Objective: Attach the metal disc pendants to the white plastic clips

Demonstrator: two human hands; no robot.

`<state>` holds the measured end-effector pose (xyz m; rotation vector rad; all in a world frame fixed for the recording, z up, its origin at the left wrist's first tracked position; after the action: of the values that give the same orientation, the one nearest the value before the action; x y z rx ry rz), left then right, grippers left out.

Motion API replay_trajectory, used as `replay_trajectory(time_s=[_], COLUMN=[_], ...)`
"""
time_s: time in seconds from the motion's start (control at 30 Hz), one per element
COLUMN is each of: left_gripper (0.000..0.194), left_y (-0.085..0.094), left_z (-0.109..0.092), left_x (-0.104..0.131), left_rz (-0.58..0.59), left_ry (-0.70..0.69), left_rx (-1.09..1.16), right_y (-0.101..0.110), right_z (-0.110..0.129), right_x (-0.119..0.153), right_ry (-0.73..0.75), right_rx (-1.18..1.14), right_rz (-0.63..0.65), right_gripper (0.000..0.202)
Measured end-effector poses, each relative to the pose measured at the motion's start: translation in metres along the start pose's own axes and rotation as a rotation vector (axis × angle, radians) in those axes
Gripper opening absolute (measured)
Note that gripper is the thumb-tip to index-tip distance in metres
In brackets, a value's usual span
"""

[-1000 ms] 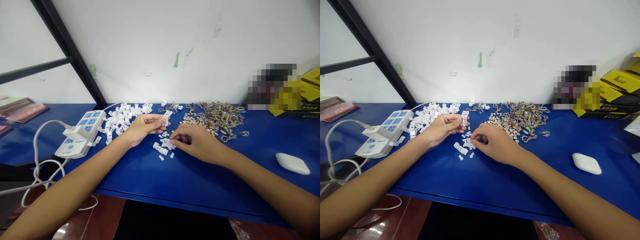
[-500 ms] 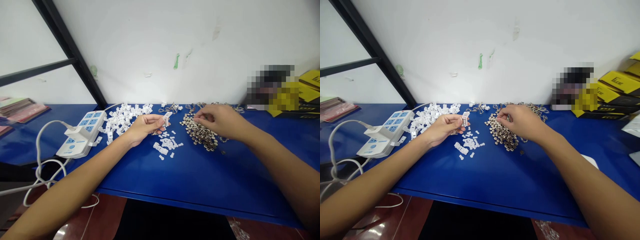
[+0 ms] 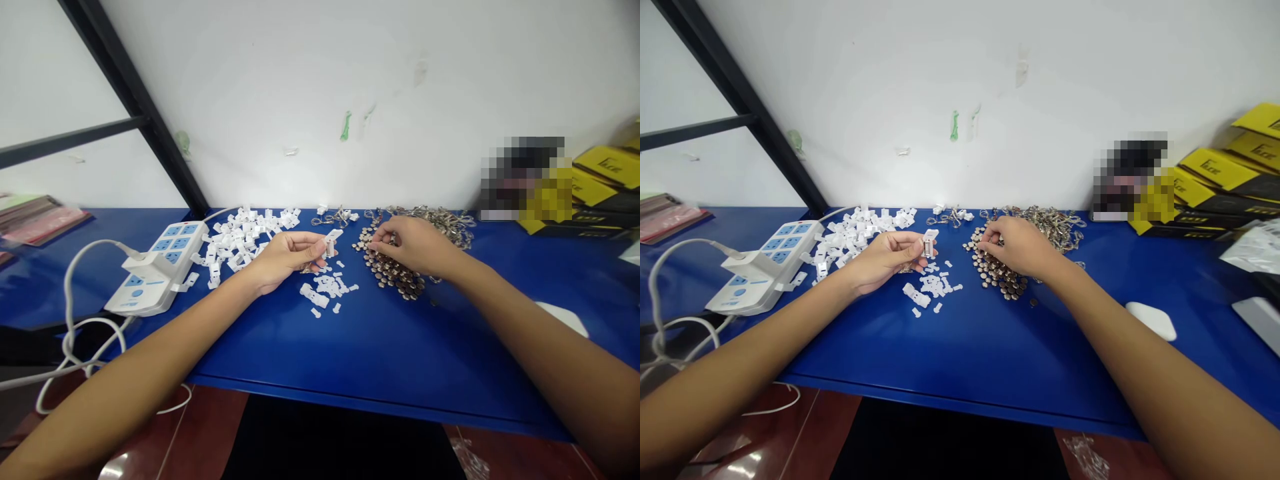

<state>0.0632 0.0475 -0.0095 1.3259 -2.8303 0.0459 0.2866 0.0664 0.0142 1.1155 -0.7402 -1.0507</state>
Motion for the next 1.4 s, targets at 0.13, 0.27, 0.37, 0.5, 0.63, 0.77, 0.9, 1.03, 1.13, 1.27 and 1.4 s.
replay_trajectory(time_s=[0.13,0.27,0.37,0.5,0.63,0.77,0.9,1.03,1.13,1.27,1.4], left_gripper=[0.029,0.03,0.031,0.03,0.029,0.031,0.033,0.03,0.031,0.032,0.031], left_y=[-0.001,-0.003,-0.004,-0.004,-0.006,-0.009,-0.011,-0.014,-0.014,-0.011,-0.008], left_z=[0.002,0.003,0.003,0.004,0.002,0.003,0.003,0.002,0.003,0.004,0.004], left_x=[-0.001,-0.002,-0.002,-0.002,-0.001,0.001,0.002,0.002,0.002,0.002,0.001], left_rz=[0.004,0.024,0.026,0.019,0.022,0.03,0.027,0.032,0.023,0.011,0.0], left_ry=[0.014,0.009,0.008,0.014,0.007,0.024,0.033,0.017,0.029,0.028,0.019], left_rx=[-0.001,0.001,0.001,0.015,0.023,0.085,0.121,0.137,0.14,0.12,0.112], right_y=[-0.003,-0.006,-0.003,0.013,0.02,0.016,0.015,0.016,0.014,0.009,0.02], right_z=[-0.004,-0.004,-0.002,0.011,0.038,0.077,0.1,0.101,0.102,0.106,0.097], right_x=[0.001,0.002,0.002,0.007,0.019,0.036,0.052,0.054,0.053,0.053,0.054], right_ry=[-0.09,-0.107,-0.069,0.046,0.14,0.333,0.473,0.478,0.516,0.555,0.435], right_rx=[-0.106,-0.184,-0.17,-0.127,-0.287,-0.456,-0.366,-0.334,-0.328,-0.333,-0.357], right_rz=[0.099,0.134,0.094,-0.079,-0.19,-0.327,-0.501,-0.553,-0.532,-0.459,-0.452], right_gripper=[0.025,0.019,0.016,0.02,0.019,0.011,0.004,0.005,0.005,0.011,0.017])
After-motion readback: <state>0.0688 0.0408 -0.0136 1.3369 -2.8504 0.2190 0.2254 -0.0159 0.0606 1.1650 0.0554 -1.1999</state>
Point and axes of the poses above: each hand's wrist, its own x-axis away from the middle knuckle, its own y-axis out of the back of the hand, z = x × y, the point moved 8 cm from there along -x, towards the middle knuckle, and after that the axes turned 8 degrees about z, right-handed, at the moved point
